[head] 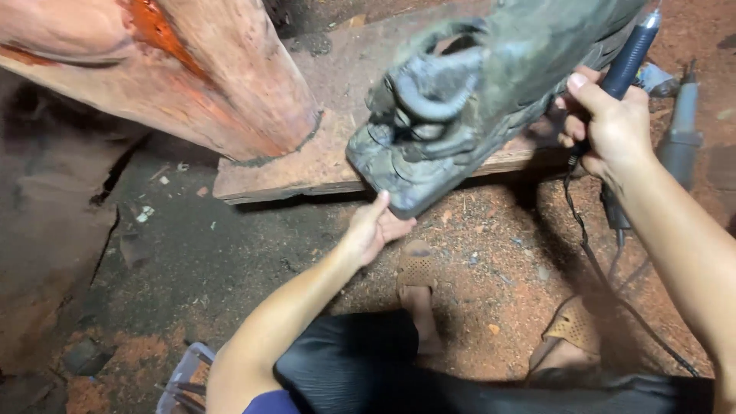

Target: Using a rotary carving tool to add fine details and texture to a wooden water buffalo sculpture.

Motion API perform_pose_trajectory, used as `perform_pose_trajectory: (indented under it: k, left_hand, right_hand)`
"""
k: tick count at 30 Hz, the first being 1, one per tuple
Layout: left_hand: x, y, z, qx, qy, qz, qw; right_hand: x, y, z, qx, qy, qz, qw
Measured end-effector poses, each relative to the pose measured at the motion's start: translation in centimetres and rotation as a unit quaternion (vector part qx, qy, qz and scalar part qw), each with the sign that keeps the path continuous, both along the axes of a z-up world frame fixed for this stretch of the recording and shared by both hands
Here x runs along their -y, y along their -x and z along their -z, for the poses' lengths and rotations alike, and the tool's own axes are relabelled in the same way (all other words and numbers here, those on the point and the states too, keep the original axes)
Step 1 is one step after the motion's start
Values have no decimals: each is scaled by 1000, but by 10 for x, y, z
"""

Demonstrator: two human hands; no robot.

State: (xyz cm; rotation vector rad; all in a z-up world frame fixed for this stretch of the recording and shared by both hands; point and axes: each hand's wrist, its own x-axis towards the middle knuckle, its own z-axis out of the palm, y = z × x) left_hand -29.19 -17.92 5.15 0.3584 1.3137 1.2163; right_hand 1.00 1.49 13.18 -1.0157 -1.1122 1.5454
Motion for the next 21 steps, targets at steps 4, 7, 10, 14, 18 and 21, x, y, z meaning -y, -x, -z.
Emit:
perform_pose_trajectory:
  k: [4,7,10,14,18,21]
  left_hand:
    - [20,-50,22,27,-10,26,999]
    - [23,-80,38,88,-86,72,990]
    - [16,-100,57,184,-86,-20,979]
    - [-2,-129,23,150,-61,-1,987]
    - [-28,-170,29,190,-66,-30,979]
    - [-39,-189,17,181,-108,-25,977]
  right_hand:
    - [-6,-5,7,-36,19,26,999]
    - [-8,-15,9,-36,20,59,997]
    - [-17,-17,9,-39,2,45,998]
    - [-52,-18,10,-47,-9,58,997]
    - [-83,-26,12,-86,-8,25,996]
    - [-86,-27,11,-39,-14,47,998]
